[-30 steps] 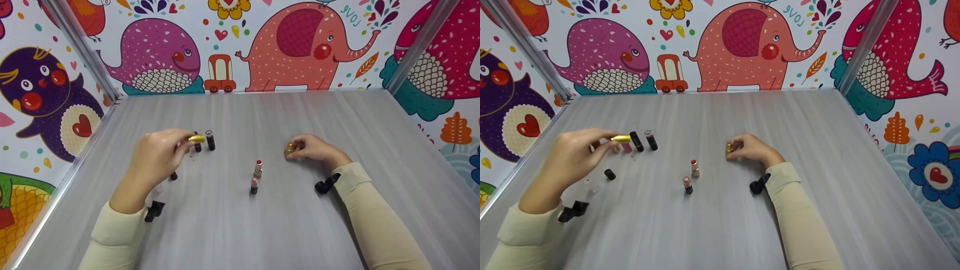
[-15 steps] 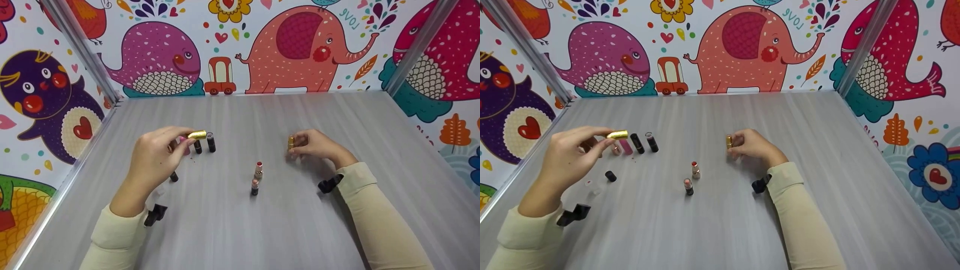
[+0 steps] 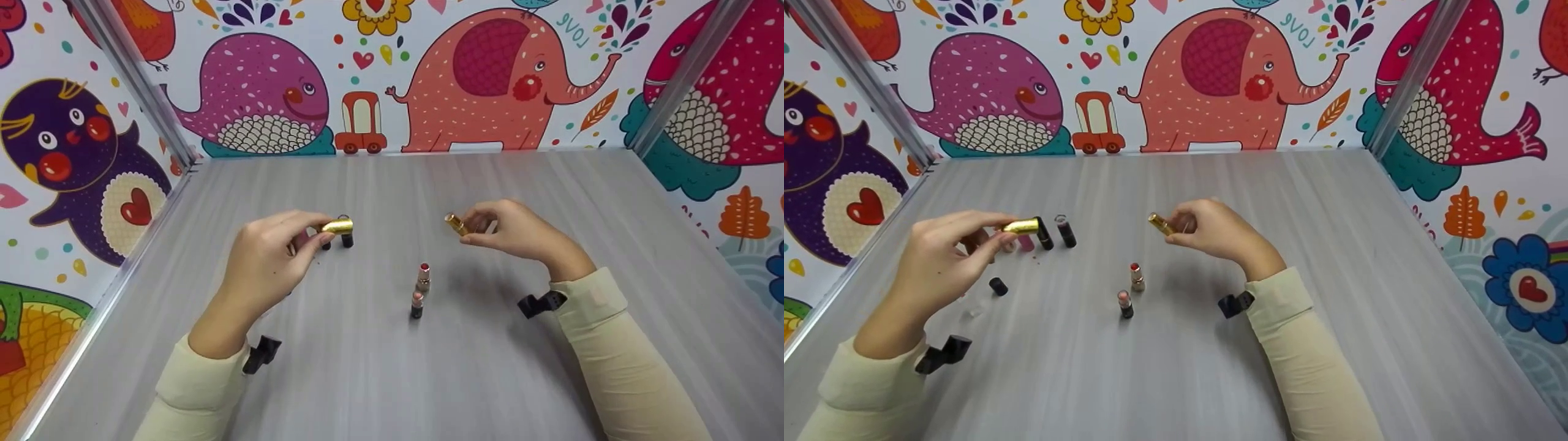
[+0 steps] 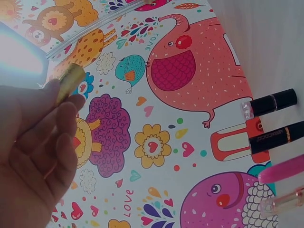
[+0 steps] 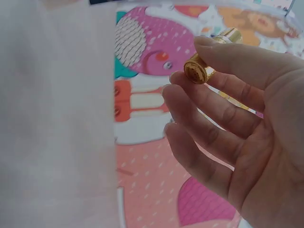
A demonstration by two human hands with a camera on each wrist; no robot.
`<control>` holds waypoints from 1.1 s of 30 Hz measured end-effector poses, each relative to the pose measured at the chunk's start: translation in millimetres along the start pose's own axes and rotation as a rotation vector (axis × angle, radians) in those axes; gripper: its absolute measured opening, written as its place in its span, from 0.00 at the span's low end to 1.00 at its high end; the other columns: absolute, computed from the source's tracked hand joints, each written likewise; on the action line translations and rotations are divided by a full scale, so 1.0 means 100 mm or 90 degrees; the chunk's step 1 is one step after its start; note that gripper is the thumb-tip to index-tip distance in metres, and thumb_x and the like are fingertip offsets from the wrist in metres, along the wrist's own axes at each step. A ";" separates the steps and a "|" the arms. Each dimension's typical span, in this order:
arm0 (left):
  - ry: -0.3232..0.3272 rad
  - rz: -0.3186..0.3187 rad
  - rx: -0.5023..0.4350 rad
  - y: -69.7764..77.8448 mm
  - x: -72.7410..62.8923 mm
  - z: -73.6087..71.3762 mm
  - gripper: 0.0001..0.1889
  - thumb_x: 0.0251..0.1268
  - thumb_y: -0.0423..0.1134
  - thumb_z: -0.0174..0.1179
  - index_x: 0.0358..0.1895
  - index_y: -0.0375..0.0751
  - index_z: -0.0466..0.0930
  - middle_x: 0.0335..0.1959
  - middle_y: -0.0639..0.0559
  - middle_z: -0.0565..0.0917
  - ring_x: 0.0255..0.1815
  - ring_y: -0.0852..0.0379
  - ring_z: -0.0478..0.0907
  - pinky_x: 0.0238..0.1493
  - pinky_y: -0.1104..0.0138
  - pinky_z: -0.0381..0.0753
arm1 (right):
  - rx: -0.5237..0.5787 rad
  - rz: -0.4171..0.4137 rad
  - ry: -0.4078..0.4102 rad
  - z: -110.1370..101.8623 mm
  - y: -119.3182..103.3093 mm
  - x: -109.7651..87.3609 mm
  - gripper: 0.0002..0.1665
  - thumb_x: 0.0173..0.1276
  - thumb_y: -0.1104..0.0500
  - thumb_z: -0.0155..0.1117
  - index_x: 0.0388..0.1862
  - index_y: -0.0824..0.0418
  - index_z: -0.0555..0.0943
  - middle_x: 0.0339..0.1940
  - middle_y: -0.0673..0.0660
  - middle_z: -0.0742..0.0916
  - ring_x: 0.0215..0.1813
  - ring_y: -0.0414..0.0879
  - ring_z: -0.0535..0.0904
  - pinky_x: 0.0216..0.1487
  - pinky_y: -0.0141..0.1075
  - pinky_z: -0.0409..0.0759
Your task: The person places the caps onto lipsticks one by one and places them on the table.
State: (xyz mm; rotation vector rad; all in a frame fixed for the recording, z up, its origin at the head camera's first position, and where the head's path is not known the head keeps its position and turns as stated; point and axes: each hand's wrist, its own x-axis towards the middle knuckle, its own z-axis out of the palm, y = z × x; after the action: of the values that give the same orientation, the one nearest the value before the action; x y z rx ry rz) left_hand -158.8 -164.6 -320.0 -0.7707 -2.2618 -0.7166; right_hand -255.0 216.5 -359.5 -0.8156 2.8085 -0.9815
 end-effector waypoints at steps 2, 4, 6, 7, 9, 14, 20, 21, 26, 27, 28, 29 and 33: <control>-0.001 0.008 -0.004 0.01 0.00 0.02 0.10 0.63 0.34 0.77 0.46 0.39 0.92 0.34 0.51 0.90 0.24 0.62 0.75 0.23 0.67 0.76 | -0.007 -0.021 0.002 0.00 -0.10 -0.03 0.13 0.67 0.58 0.81 0.48 0.57 0.90 0.37 0.50 0.90 0.40 0.44 0.84 0.43 0.41 0.85; -0.003 0.022 -0.011 0.02 0.00 0.05 0.10 0.64 0.35 0.77 0.46 0.39 0.92 0.35 0.51 0.90 0.24 0.62 0.76 0.24 0.67 0.77 | -0.015 -0.050 0.003 -0.01 -0.18 -0.06 0.13 0.66 0.57 0.81 0.48 0.56 0.90 0.37 0.49 0.90 0.39 0.43 0.84 0.42 0.40 0.86; -0.003 0.040 -0.017 0.04 0.00 0.09 0.10 0.64 0.35 0.77 0.47 0.39 0.92 0.36 0.50 0.91 0.24 0.61 0.77 0.25 0.67 0.78 | -0.019 -0.083 0.002 -0.01 -0.26 -0.09 0.12 0.66 0.57 0.81 0.47 0.55 0.90 0.37 0.47 0.91 0.38 0.41 0.84 0.41 0.39 0.87; -0.002 0.048 -0.021 0.04 0.01 0.11 0.10 0.64 0.35 0.77 0.47 0.38 0.92 0.36 0.50 0.91 0.24 0.61 0.77 0.25 0.67 0.79 | -0.021 -0.099 0.002 -0.01 -0.30 -0.09 0.12 0.66 0.57 0.82 0.47 0.55 0.90 0.37 0.47 0.91 0.38 0.41 0.85 0.41 0.39 0.87; 0.003 0.064 -0.027 0.05 0.00 0.15 0.10 0.65 0.35 0.76 0.47 0.38 0.92 0.36 0.50 0.91 0.24 0.61 0.78 0.25 0.67 0.79 | -0.024 -0.131 0.001 -0.01 -0.36 -0.11 0.12 0.66 0.57 0.82 0.47 0.55 0.91 0.36 0.46 0.91 0.37 0.39 0.85 0.39 0.38 0.88; 0.016 0.084 -0.039 0.07 -0.01 0.21 0.09 0.64 0.35 0.77 0.45 0.39 0.91 0.36 0.50 0.91 0.23 0.62 0.77 0.24 0.68 0.78 | -0.026 -0.186 -0.003 0.00 -0.50 -0.15 0.11 0.66 0.58 0.81 0.46 0.55 0.90 0.37 0.45 0.91 0.37 0.38 0.85 0.37 0.37 0.88; 0.005 0.096 -0.044 0.10 -0.01 0.25 0.09 0.64 0.35 0.77 0.46 0.39 0.91 0.36 0.51 0.91 0.23 0.62 0.77 0.24 0.69 0.78 | -0.034 -0.232 -0.020 0.06 -0.63 -0.19 0.10 0.68 0.58 0.80 0.47 0.55 0.90 0.38 0.46 0.90 0.37 0.38 0.85 0.37 0.38 0.88; 0.002 0.098 -0.045 0.11 -0.01 0.25 0.09 0.64 0.35 0.77 0.46 0.39 0.91 0.36 0.51 0.91 0.24 0.62 0.78 0.24 0.69 0.78 | -0.034 -0.239 -0.023 0.06 -0.65 -0.20 0.10 0.68 0.58 0.80 0.47 0.55 0.90 0.38 0.46 0.90 0.37 0.37 0.85 0.37 0.38 0.89; -0.010 0.110 -0.052 0.17 -0.01 0.29 0.10 0.64 0.35 0.77 0.46 0.38 0.91 0.38 0.50 0.92 0.25 0.61 0.80 0.25 0.68 0.81 | -0.037 -0.258 -0.034 0.11 -0.70 -0.21 0.09 0.68 0.58 0.80 0.46 0.55 0.90 0.37 0.45 0.90 0.36 0.36 0.85 0.37 0.38 0.89; -0.011 0.112 -0.053 0.18 -0.01 0.29 0.10 0.64 0.35 0.77 0.46 0.38 0.92 0.39 0.50 0.92 0.25 0.61 0.81 0.26 0.68 0.82 | -0.037 -0.260 -0.037 0.12 -0.71 -0.21 0.09 0.69 0.58 0.80 0.46 0.55 0.90 0.37 0.45 0.90 0.36 0.36 0.85 0.37 0.39 0.89; -0.013 0.115 -0.053 0.19 -0.01 0.30 0.10 0.64 0.35 0.77 0.46 0.38 0.92 0.39 0.51 0.92 0.26 0.61 0.81 0.26 0.68 0.82 | -0.038 -0.260 -0.040 0.13 -0.72 -0.21 0.09 0.69 0.57 0.79 0.46 0.54 0.90 0.37 0.45 0.90 0.36 0.36 0.84 0.37 0.39 0.89; -0.014 0.117 -0.051 0.20 -0.01 0.30 0.10 0.64 0.36 0.77 0.46 0.39 0.92 0.38 0.51 0.92 0.26 0.61 0.81 0.26 0.69 0.82 | -0.040 -0.257 -0.043 0.13 -0.72 -0.21 0.09 0.69 0.57 0.79 0.46 0.54 0.90 0.37 0.44 0.90 0.36 0.35 0.84 0.37 0.39 0.89; -0.016 0.124 -0.053 0.23 -0.02 0.32 0.10 0.65 0.37 0.77 0.46 0.40 0.92 0.38 0.52 0.92 0.26 0.62 0.81 0.26 0.70 0.82 | -0.046 -0.252 -0.047 0.15 -0.75 -0.21 0.09 0.70 0.57 0.79 0.47 0.54 0.90 0.38 0.44 0.90 0.36 0.35 0.84 0.38 0.37 0.88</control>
State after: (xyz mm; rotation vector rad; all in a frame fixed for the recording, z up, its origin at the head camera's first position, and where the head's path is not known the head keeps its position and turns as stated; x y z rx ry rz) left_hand -154.5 -129.0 -336.3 -1.0297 -2.1533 -0.7157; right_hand -198.4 169.1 -329.7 -1.4236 2.6883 -0.8683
